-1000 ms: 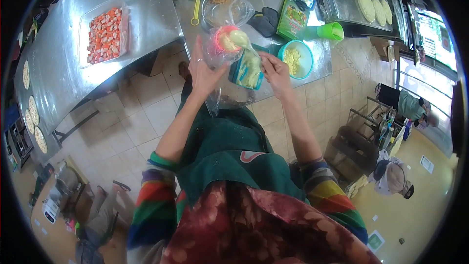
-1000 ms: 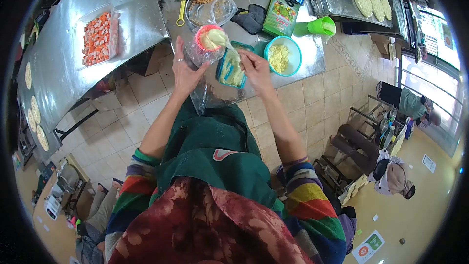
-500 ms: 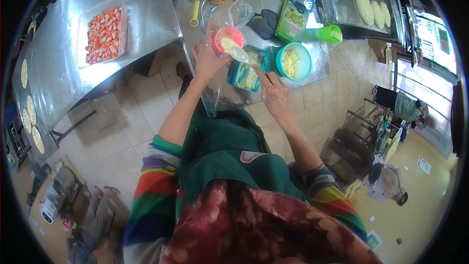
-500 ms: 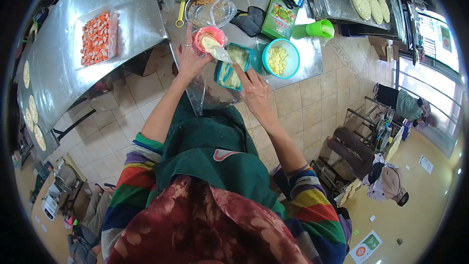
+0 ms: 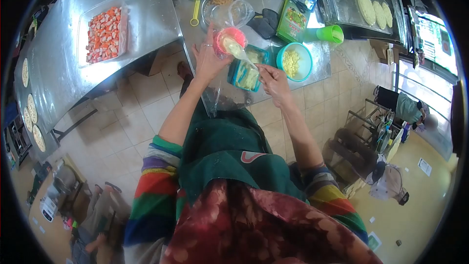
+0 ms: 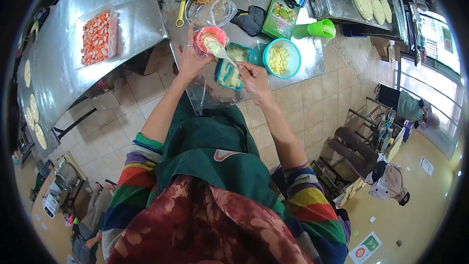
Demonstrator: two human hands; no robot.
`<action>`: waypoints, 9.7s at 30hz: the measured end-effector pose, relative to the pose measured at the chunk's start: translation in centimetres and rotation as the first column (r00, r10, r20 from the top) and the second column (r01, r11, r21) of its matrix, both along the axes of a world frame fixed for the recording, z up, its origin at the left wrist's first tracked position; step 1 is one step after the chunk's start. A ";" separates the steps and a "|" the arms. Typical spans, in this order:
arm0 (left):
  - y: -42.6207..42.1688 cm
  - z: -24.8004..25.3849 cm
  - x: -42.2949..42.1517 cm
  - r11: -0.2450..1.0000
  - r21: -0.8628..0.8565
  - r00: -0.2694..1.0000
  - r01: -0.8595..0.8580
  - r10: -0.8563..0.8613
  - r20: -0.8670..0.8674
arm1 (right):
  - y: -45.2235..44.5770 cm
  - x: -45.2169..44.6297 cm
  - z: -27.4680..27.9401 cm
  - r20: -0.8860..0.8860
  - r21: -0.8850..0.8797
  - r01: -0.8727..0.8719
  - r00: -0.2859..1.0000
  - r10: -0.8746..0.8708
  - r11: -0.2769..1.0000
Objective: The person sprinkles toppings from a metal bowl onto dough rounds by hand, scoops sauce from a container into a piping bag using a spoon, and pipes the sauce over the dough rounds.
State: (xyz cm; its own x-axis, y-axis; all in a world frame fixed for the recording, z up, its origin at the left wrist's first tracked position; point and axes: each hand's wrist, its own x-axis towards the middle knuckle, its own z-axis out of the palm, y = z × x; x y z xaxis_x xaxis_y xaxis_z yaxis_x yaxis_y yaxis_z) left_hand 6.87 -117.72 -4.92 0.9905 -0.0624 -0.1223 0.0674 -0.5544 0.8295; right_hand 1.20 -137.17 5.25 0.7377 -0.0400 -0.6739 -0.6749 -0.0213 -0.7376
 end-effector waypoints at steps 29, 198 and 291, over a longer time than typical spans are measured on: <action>2.5 -1.7 0.6 0.388 -0.572 0.644 -0.723 0.079 -0.761 | 0.5 7.9 -6.6 -0.121 0.236 0.024 0.993 0.005 0.972; 135.6 10.2 29.8 0.985 -0.162 0.842 -0.060 0.137 0.522 | 144.1 48.4 -13.9 0.882 -0.425 -0.364 0.038 0.469 0.829; 133.5 9.8 24.6 0.908 -0.387 0.949 -0.161 0.251 0.193 | 138.0 44.6 -10.2 0.675 -0.707 -0.257 0.029 0.737 0.659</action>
State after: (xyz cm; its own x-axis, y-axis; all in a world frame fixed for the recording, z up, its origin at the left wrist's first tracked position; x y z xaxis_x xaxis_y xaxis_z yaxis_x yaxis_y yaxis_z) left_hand 31.46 15.80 4.91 0.9830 0.1505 0.1051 -0.0725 -0.2078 0.9755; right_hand 45.77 0.83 -4.93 0.6825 0.6204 0.3864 0.6987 -0.3984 -0.5943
